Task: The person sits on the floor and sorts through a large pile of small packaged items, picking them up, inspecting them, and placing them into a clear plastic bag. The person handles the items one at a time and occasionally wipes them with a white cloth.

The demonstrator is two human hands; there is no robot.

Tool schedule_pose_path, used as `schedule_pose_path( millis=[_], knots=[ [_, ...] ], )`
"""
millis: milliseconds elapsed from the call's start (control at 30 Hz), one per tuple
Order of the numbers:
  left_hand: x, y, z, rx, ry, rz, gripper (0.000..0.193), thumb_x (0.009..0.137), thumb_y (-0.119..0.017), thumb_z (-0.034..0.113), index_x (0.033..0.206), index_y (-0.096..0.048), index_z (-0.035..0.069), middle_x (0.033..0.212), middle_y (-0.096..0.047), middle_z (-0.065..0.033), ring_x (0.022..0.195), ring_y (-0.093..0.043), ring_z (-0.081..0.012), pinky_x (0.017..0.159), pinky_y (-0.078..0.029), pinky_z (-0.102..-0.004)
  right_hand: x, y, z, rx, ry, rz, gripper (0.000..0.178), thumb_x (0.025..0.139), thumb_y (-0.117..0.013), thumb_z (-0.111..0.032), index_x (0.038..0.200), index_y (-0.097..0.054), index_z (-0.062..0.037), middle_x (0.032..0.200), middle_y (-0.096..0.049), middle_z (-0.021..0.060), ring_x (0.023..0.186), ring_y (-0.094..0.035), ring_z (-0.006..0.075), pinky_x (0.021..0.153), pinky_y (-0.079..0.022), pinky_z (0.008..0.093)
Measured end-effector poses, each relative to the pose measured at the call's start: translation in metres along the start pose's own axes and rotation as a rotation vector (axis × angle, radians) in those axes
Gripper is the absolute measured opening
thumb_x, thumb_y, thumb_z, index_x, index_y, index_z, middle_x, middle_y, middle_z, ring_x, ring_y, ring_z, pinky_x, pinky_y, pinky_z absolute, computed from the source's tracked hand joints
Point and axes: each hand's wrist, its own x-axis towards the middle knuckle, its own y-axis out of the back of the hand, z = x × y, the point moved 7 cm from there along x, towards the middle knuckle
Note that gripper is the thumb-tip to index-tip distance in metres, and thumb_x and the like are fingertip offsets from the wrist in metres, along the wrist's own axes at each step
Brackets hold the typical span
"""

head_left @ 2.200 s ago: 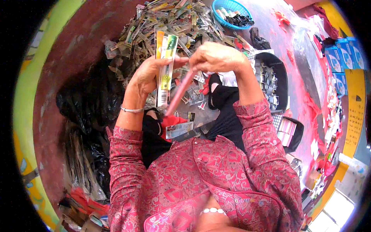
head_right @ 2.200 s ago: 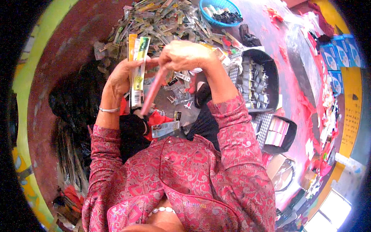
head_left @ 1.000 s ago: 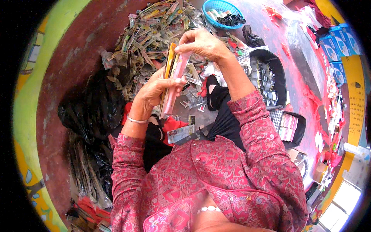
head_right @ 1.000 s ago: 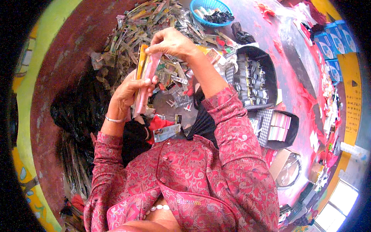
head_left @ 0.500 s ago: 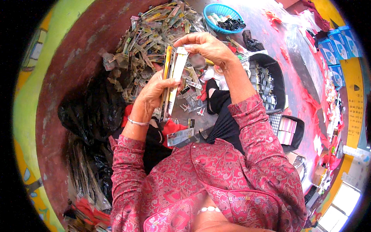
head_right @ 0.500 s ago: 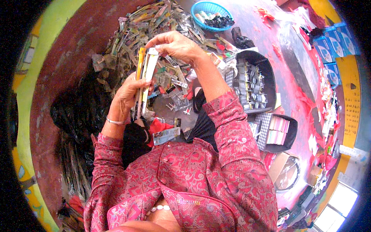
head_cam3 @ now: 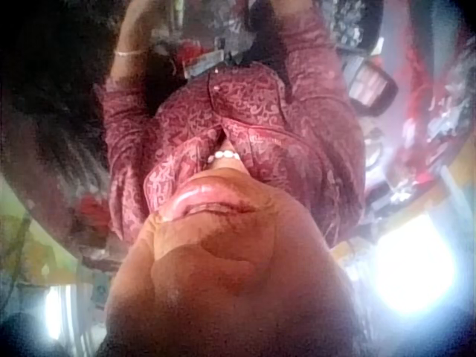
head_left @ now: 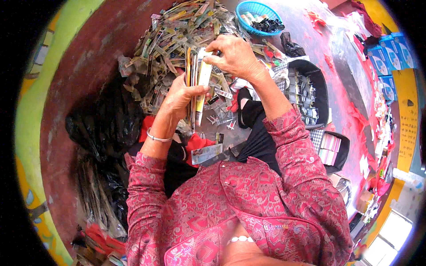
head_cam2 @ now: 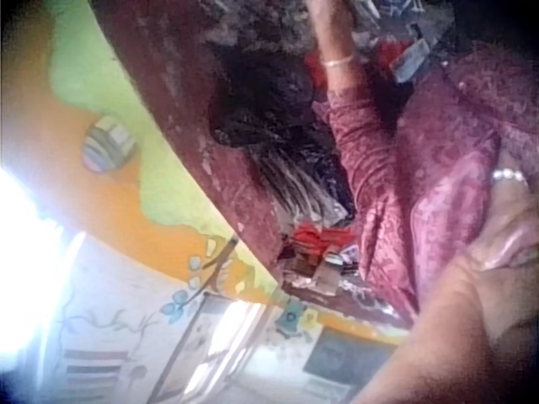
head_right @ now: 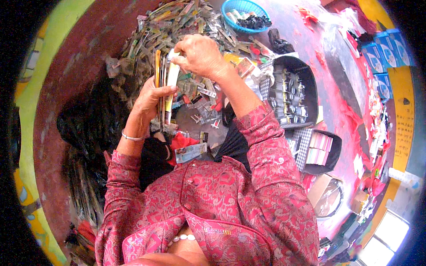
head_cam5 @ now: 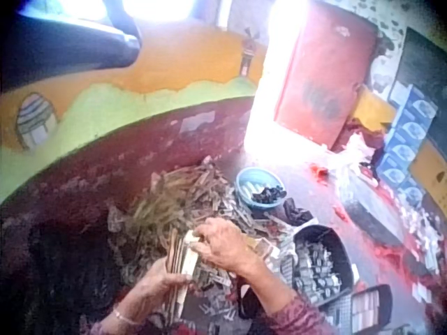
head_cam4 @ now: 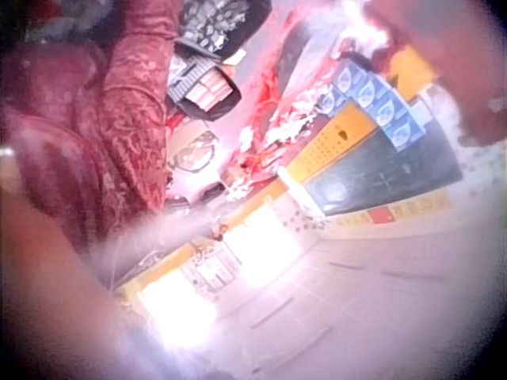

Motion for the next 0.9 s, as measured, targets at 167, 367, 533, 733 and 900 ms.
schedule_pose_path(
  millis=[167, 367, 533, 733, 900],
  knots=[
    [-0.001, -0.004, -0.006, -0.065, 0.082, -0.065, 0.031, 0.067, -0.067, 0.005, 0.092, -0.050, 0.001, 0.074, -0.058, -0.0060, 0.061, -0.056, -0.0129, 0.058, -0.048, -0.0246, 0.001, 0.009, 0.009, 0.043, -0.221, 0.140, 0.019, 0.074, -0.059, -0.024, 0.071, -0.063, -0.0055, 0.068, -0.058, 0.0092, 0.065, -0.056, 0.0290, 0.060, -0.045, 0.0363],
    [0.003, -0.011, -0.009, -0.356, 0.033, -0.226, 0.041, 0.069, -0.062, 0.006, 0.106, -0.044, -0.001, 0.075, -0.050, -0.0049, 0.061, -0.048, -0.0106, 0.052, -0.044, -0.0214, -0.003, -0.018, 0.039, 0.654, -0.569, 0.094, 0.017, 0.075, -0.056, -0.013, 0.083, -0.062, 0.0012, 0.075, -0.061, 0.0063, 0.066, -0.055, 0.0126, 0.062, -0.045, 0.0281],
    [0.002, -0.026, -0.011, -0.569, 0.075, -0.395, 0.043, 0.073, -0.062, 0.014, 0.108, -0.041, 0.000, 0.068, -0.041, -0.0017, 0.058, -0.042, -0.0097, 0.045, -0.037, -0.0203, -0.003, -0.035, 0.025, 0.917, -0.543, 0.081, 0.030, 0.073, -0.049, -0.005, 0.100, -0.059, 0.0006, 0.091, -0.061, 0.0094, 0.080, -0.056, 0.0143, 0.075, -0.045, 0.0260],
    [0.009, -0.022, -0.021, -0.430, 0.070, -0.207, 0.033, 0.073, -0.061, 0.011, 0.101, -0.048, 0.001, 0.072, -0.049, -0.0049, 0.059, -0.049, -0.0156, 0.053, -0.044, -0.0267, -0.002, -0.041, 0.000, 0.915, -0.555, -0.076, 0.029, 0.080, -0.045, -0.014, 0.102, -0.059, -0.0017, 0.093, -0.061, 0.0067, 0.080, -0.055, 0.0114, 0.073, -0.045, 0.0284],
    [0.007, -0.025, -0.016, -0.719, 0.115, -0.351, 0.035, 0.072, -0.059, 0.009, 0.103, -0.046, 0.000, 0.074, -0.048, -0.0057, 0.066, -0.049, -0.0168, 0.061, -0.046, -0.0302, 0.005, -0.027, 0.018, 1.126, -0.574, 0.081, 0.037, 0.084, -0.049, -0.034, 0.110, -0.056, -0.0071, 0.107, -0.056, 0.0020, 0.097, -0.048, 0.0113, 0.084, -0.037, 0.0314]
  ],
)
